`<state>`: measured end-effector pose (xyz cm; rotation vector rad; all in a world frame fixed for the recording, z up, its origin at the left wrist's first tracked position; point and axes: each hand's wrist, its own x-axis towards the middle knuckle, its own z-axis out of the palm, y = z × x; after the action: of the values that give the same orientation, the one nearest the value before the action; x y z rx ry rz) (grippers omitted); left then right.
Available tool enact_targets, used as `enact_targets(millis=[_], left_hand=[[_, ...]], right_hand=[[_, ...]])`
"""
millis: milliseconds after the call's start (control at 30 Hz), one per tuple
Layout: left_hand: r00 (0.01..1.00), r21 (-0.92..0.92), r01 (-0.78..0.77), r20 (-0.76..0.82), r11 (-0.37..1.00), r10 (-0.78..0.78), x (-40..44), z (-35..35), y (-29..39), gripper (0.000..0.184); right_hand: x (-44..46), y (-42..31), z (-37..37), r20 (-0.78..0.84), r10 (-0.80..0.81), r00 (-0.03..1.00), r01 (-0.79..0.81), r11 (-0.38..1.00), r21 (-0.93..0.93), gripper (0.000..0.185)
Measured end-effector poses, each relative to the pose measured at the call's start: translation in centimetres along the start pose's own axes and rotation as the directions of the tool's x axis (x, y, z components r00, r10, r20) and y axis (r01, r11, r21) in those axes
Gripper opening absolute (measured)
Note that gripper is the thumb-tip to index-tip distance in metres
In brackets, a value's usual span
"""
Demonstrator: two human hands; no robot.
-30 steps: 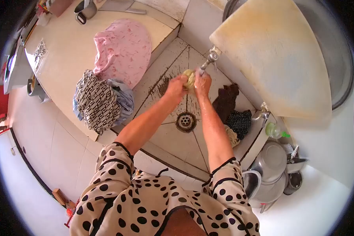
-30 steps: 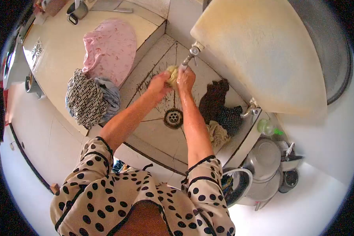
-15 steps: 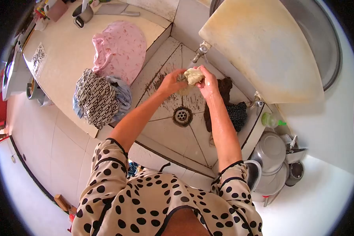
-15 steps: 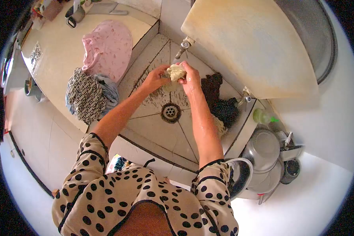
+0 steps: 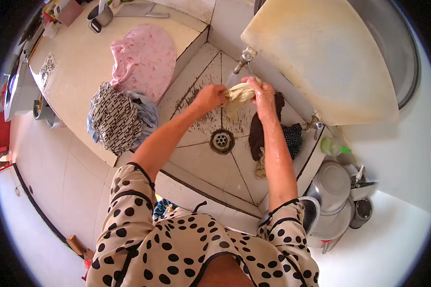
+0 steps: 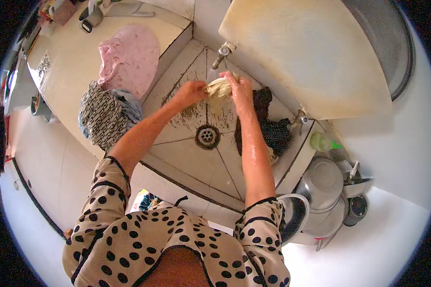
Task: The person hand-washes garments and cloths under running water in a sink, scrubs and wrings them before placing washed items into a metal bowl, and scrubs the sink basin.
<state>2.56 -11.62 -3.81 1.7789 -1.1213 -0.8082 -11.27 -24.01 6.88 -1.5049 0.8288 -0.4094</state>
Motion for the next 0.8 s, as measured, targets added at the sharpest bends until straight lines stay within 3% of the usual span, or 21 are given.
enact_targets(millis=[100,167,233,300,333,400,433,467,533,567,633,667,700,733,767,800], left_hand=[[0.995,0.133,-0.025,-0.088,0.991,0.037,-0.9,-4.5,1.5,0.024],[0.991,-0.150,0.060,-0.106,0.987,-0.076,-0.6,-5.6,2.6,0.024],[0.975,-0.392,0.165,-0.076,0.905,-0.211,0.0,-5.9,3.1,0.028],[0.914,-0.528,0.189,-0.214,0.828,-0.346,1.6,-5.4,-0.4,0.037],[0.869,-0.592,0.191,-0.269,0.783,-0.416,2.0,-4.7,-3.0,0.041],[0.810,-0.148,0.312,-0.474,0.939,-0.344,1.2,-3.5,-9.6,0.046],[0.785,0.086,0.377,-0.559,0.922,-0.269,0.9,-3.1,-12.2,0.049],[0.776,-0.013,0.373,-0.543,0.928,-0.320,0.7,-2.6,-13.7,0.049],[0.764,-0.205,0.362,-0.493,0.909,-0.415,-0.4,-1.8,-15.7,0.048],[0.758,-0.043,0.403,-0.544,0.914,-0.360,-0.9,-1.3,-14.7,0.046],[0.759,0.270,0.468,-0.611,0.841,-0.226,-1.2,-0.5,-10.9,0.042],[0.780,0.300,0.458,-0.587,0.837,-0.217,-1.1,-0.5,-11.2,0.039],[0.801,0.328,0.449,-0.561,0.831,-0.211,-1.2,-0.4,-11.6,0.036],[0.820,0.354,0.441,-0.533,0.825,-0.209,-1.6,-0.2,-12.1,0.033],[0.824,0.290,0.428,-0.514,0.856,-0.238,-1.6,-0.4,-12.7,0.031],[0.830,0.224,0.414,-0.492,0.882,-0.265,-1.2,-0.8,-13.3,0.028]], right_hand=[[1.1,1.5,-2.6,-0.083,-0.149,0.985,0.128,0.968,-0.214,0.032],[2.1,3.4,-3.4,-0.101,-0.273,0.957,0.235,0.928,-0.290,0.031],[3.2,5.4,-2.5,-0.234,-0.185,0.954,0.159,0.979,-0.127,0.033],[4.3,6.7,-1.6,-0.318,0.051,0.947,-0.030,0.997,0.072,0.040],[5.3,8.9,-1.9,-0.319,0.097,0.943,-0.071,0.993,0.092,0.050],[6.8,15.2,-2.4,-0.253,0.060,0.965,-0.127,0.958,-0.258,0.049],[7.5,16.7,-2.4,-0.213,0.047,0.976,-0.136,0.894,-0.426,0.048],[6.6,15.9,-1.1,-0.186,0.126,0.974,-0.186,0.915,-0.357,0.045],[6.0,18.9,1.9,-0.114,-0.224,0.968,0.111,0.787,-0.607,0.040],[5.6,20.3,3.1,-0.044,-0.381,0.924,0.239,0.664,-0.708,0.038],[4.3,21.5,5.3,0.013,-0.372,0.928,0.207,0.485,-0.850,0.036],[4.1,21.7,5.8,0.044,-0.364,0.930,0.192,0.382,-0.904,0.035],[4.2,20.9,5.5,-0.062,-0.117,0.991,0.037,0.693,-0.720,0.032],[4.3,18.6,4.6,-0.077,0.162,0.984,-0.179,0.876,-0.449,0.029],[4.3,16.3,3.8,-0.003,0.418,0.909,-0.414,0.900,-0.136,0.026],[3.9,14.6,2.9,-0.003,0.381,0.925,-0.380,0.922,0.078,0.023]])
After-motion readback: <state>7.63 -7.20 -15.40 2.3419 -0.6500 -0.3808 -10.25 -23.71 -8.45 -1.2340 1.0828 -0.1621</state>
